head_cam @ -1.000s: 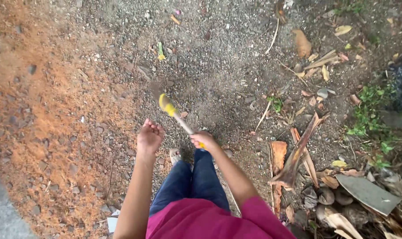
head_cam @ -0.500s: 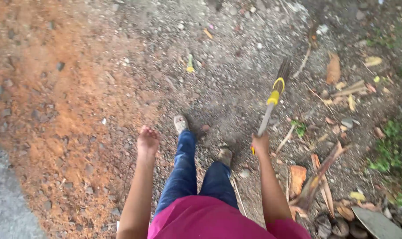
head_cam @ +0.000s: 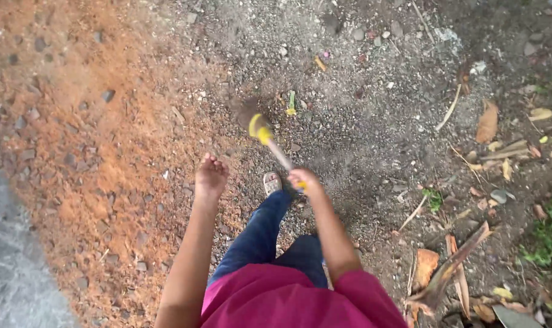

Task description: The person sweeps dirt, dry leaves, and debris along the ground using a broom and moves large plant debris by hand.

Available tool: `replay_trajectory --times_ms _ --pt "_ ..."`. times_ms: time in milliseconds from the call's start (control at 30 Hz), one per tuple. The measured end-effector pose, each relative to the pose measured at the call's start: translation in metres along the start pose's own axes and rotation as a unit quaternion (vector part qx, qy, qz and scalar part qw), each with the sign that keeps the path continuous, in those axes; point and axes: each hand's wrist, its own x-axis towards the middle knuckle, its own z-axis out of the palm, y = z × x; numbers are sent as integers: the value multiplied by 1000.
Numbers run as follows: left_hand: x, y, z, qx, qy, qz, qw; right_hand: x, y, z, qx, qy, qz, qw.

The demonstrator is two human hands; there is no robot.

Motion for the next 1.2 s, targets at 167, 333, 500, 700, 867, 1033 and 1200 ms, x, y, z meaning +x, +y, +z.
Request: replay_trajectory --times_ms 167,333,500,700,867,1033,1200 --pt "22 24 -8 11 18 7 1000 -172 -76 -81 -13 310 -83 947" --pt "21 27 6 -6 41 3 999 -145 -57 -118 5 337 -226 914" --pt "55 1 34 -8 8 -41 999 -159 -72 14 -128 326 -215 912" --pt "54 -34 124 50 -82 -37 995 -14 -146 14 -38 112 -126 985" --pt "41 -56 194 104 -6 -21 994 -84 -223 -24 14 214 -113 970" --pt "92 -85 203 121 -9 -43 992 -122 -203 -188 141 288 -199 926" --pt "140 -130 224 67 -63 -80 993 -135 -220 -130 -116 477 -231 840"
